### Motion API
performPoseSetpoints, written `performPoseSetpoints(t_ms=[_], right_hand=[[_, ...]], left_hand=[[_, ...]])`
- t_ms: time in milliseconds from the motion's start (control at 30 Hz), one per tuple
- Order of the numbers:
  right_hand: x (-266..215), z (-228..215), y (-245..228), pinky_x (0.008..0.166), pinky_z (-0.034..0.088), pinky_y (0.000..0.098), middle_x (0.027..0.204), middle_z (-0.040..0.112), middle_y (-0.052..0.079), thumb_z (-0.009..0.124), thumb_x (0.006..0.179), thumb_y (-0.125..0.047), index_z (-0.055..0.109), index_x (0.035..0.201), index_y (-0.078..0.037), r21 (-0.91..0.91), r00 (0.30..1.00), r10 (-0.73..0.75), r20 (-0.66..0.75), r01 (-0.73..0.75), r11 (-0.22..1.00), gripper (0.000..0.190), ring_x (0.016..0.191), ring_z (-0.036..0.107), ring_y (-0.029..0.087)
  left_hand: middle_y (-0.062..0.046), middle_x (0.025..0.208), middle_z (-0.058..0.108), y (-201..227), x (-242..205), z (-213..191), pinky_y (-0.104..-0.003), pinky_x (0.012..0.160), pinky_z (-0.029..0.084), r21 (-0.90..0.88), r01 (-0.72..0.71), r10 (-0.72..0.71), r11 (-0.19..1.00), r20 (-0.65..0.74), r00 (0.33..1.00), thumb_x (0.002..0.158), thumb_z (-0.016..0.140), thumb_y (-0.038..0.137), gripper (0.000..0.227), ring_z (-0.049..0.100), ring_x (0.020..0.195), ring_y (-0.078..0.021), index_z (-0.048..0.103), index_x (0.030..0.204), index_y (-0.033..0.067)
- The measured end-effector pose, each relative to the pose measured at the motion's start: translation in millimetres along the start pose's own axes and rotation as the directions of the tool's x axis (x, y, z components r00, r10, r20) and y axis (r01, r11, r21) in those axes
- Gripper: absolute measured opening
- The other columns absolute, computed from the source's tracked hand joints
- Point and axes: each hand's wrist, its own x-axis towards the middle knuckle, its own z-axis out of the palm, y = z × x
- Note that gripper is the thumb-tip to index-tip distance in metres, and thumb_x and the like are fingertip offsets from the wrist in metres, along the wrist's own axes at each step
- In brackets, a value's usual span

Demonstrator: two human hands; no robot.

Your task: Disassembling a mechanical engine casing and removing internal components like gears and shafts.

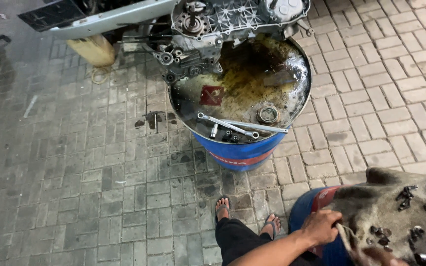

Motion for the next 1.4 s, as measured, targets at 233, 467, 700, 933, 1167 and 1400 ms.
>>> performPoseSetpoints(t_ms=[233,467,700,933,1167,1400], right_hand=[[73,90,-10,0.111,0.044,0.0397,0.133,0.07,0.017,0.056,0.099,-0.034,0.069,0.13,-0.004,0.439,0.967,-0.132,0.218,0.024,0.898,0.045,0.125,0.064,0.031],[75,84,-27,0.107,0.048,0.033,0.133,0.076,0.005,0.038,0.104,-0.046,0.07,0.138,-0.017,0.514,0.858,-0.018,0.513,-0.29,0.807,0.055,0.125,0.069,0.019],[66,89,-18,0.114,0.039,0.0331,0.144,0.066,0.011,0.038,0.102,-0.041,0.051,0.153,-0.013,0.66,0.915,-0.105,0.39,-0.198,0.725,0.06,0.136,0.058,0.021],[61,84,-13,0.125,0.019,0.0344,0.168,0.033,0.008,0.039,0.098,-0.04,0.029,0.161,-0.012,0.717,0.9,-0.094,0.426,-0.273,0.641,0.07,0.154,0.03,0.019],[64,56,-27,0.119,0.028,0.0401,0.168,0.029,0.005,0.033,0.092,-0.053,0.009,0.166,-0.037,0.496,0.806,0.009,0.591,-0.373,0.784,0.08,0.152,0.032,0.027],[61,42,-34,0.12,0.03,0.0465,0.167,0.028,0.012,0.036,0.086,-0.058,-0.006,0.167,-0.041,0.446,0.785,0.047,0.617,-0.398,0.801,0.092,0.151,0.035,0.036]], left_hand=[[-0.009,0.094,0.058,-10,-9,27,-0.035,0.081,0.047,-0.29,-0.279,0.162,0.915,-0.37,0.915,0.078,0.059,0.004,0.017,0.057,0.087,-0.025,0.054,0.094,0.0091],[0.002,0.11,0.068,-47,21,76,-0.019,0.064,0.052,-0.918,0.072,-0.404,0.389,-0.1,0.909,0.081,0.08,0.029,0.055,0.066,0.085,-0.0057,0.046,0.125,0.0222],[0.006,0.111,0.072,-3,19,59,-0.023,0.069,0.059,-0.994,0.081,-0.361,-0.075,0.103,0.927,0.102,0.073,0.034,0.048,0.073,0.092,-0.0093,0.054,0.145,0.0443],[-0.005,0.143,0.067,-26,53,89,-0.031,0.091,0.06,-0.974,-0.007,-0.45,-0.228,0.099,0.887,0.092,0.078,0.025,0.099,0.072,0.113,-0.0179,0.014,0.165,0.0417],[-0.001,0.112,0.067,-40,80,102,-0.024,0.089,0.058,-0.992,-0.123,-0.604,-0.012,-0.091,0.792,0.087,0.068,0.006,0.037,0.068,0.099,-0.0124,0.068,0.123,0.0163],[0.005,0.104,0.067,-66,90,112,-0.018,0.084,0.052,-0.899,-0.025,-0.495,0.438,-0.264,0.828,0.088,0.071,0.018,0.027,0.061,0.092,-0.0027,0.07,0.116,0.0174]])
